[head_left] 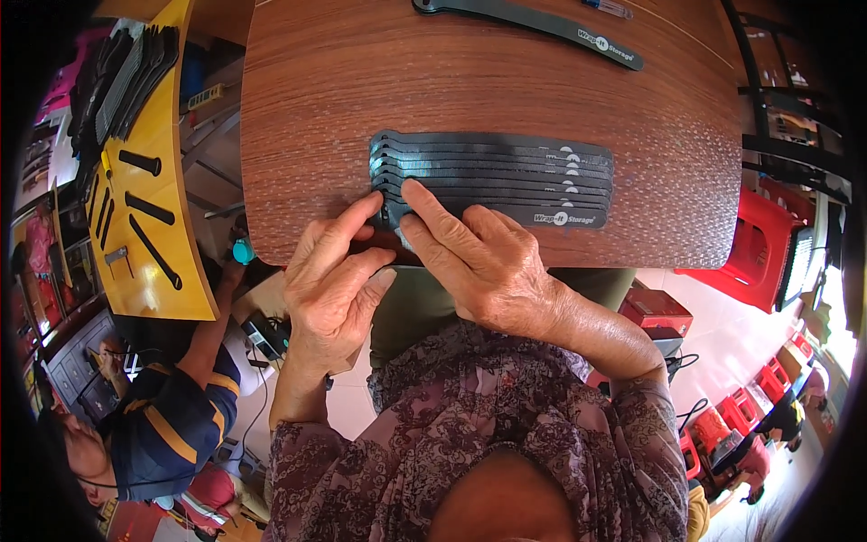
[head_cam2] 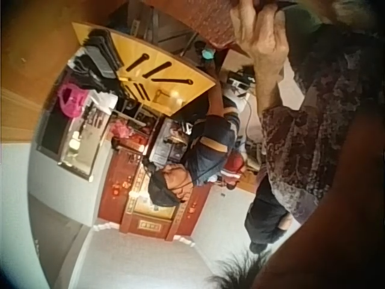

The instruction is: Inspecting and aligning black elastic garment straps at a workstation.

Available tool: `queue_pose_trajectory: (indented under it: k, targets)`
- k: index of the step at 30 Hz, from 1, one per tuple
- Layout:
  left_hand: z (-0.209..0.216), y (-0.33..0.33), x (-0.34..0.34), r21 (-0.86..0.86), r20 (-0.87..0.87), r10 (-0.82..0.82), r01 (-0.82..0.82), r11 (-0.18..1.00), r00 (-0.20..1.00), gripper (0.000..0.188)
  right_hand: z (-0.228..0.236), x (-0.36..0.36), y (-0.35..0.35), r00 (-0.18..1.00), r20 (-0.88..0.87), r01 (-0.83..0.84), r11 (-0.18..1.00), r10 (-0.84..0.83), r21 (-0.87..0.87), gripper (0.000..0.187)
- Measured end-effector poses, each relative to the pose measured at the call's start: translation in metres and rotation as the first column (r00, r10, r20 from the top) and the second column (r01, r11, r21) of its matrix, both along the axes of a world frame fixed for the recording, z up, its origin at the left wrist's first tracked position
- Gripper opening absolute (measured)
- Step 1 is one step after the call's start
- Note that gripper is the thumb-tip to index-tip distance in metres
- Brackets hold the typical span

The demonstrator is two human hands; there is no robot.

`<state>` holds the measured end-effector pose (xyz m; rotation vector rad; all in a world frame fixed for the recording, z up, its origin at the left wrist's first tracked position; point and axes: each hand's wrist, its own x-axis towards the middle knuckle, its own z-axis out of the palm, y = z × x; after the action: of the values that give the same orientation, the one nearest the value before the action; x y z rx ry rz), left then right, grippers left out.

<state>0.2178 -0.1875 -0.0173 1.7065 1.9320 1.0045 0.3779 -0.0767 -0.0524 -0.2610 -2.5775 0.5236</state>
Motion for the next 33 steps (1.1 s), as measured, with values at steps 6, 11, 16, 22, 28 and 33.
queue_pose_trajectory:
  k: [6, 11, 16, 22, 28, 33]
  targets:
    - [0.0, 0.0, 0.002, -0.002, 0.003, 0.01, -0.01, 1.0, 1.0, 0.018, -0.002, -0.001, 0.0, 1.0, -0.009, 0.011, 1.0, -0.011, -0.006, 0.039]
    - [-0.001, 0.001, 0.002, -0.018, 0.008, 0.005, -0.005, 1.0, 1.0, 0.018, -0.003, -0.002, -0.002, 0.999, -0.029, 0.044, 0.999, -0.045, -0.017, 0.042]
    - [0.0, 0.003, 0.0, -0.005, 0.005, 0.002, -0.002, 1.0, 1.0, 0.017, -0.001, -0.004, -0.002, 0.997, -0.025, 0.069, 0.991, -0.072, -0.113, 0.044]
    - [0.001, 0.005, 0.001, 0.008, 0.011, 0.018, -0.018, 1.0, 1.0, 0.017, -0.001, -0.005, -0.001, 0.998, -0.036, 0.053, 0.992, -0.057, -0.113, 0.044]
    - [0.001, 0.01, 0.0, 0.045, -0.019, 0.025, -0.024, 0.999, 1.0, 0.018, -0.003, -0.004, -0.001, 0.997, -0.051, 0.056, 0.992, -0.062, -0.117, 0.045]
    - [0.0, 0.02, -0.002, 0.07, -0.021, 0.014, -0.013, 0.998, 1.0, 0.018, -0.003, -0.003, -0.001, 0.997, -0.056, 0.051, 0.991, -0.058, -0.122, 0.045]
